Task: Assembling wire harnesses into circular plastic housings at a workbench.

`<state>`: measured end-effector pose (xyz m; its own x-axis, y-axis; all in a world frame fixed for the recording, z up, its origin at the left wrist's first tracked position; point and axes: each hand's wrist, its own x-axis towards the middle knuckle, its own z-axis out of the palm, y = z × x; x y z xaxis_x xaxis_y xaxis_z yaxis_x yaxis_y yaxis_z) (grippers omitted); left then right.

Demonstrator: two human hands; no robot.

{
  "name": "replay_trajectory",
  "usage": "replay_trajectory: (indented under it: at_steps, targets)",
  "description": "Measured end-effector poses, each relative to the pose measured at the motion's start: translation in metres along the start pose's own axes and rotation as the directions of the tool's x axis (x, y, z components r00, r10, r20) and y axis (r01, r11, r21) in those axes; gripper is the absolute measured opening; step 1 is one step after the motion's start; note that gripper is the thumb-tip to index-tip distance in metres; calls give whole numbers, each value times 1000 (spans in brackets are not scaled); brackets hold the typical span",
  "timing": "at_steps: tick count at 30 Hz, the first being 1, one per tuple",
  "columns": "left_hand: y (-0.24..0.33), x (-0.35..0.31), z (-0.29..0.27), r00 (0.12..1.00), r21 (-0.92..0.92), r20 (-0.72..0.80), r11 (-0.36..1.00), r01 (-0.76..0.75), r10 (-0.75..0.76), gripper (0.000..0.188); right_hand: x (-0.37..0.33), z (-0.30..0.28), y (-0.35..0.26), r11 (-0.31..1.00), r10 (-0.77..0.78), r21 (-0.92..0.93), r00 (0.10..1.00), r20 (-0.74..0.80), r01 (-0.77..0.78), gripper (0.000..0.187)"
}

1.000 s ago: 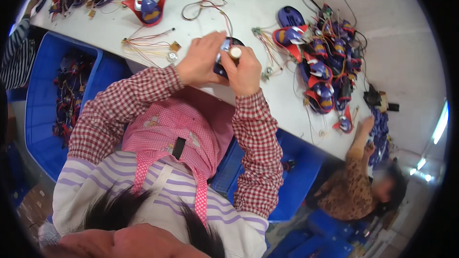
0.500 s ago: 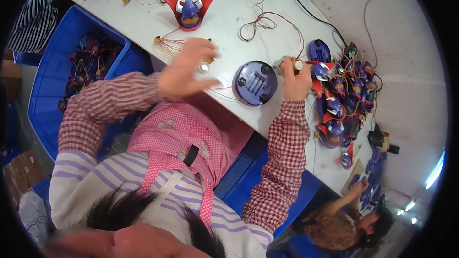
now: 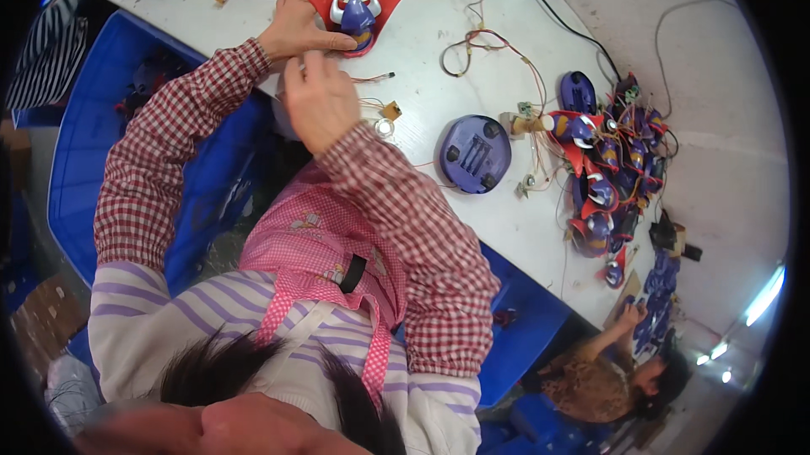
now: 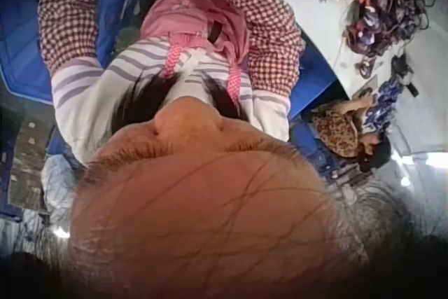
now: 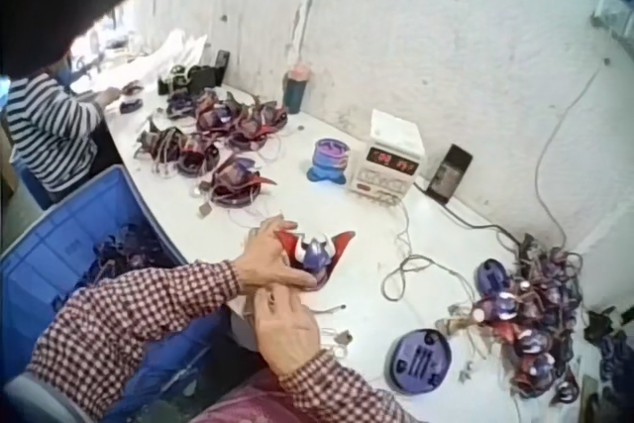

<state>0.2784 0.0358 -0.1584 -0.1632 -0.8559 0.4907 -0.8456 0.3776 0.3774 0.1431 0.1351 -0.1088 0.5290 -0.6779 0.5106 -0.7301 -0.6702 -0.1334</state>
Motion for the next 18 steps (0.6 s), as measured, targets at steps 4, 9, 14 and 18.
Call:
replay_trajectory:
  at_steps: [4,9,14,18]
  targets:
    - [11,12,-2,992,-82,74,991,109,-103,77,8,19,-11,992,41,-124,999,25,-38,26]
    - [26,11,-15,979,-39,109,983,178,-173,66,3,-1,3,984,133,129,989,-67,-124,18]
    - [73,-3,-43,915,-843,245,397,364,-320,43,-25,-69,35,617,459,681,883,96,-395,11]
    - [108,-18,-44,903,-928,372,-76,364,-216,35,-57,-113,75,0,707,938,663,245,-347,13]
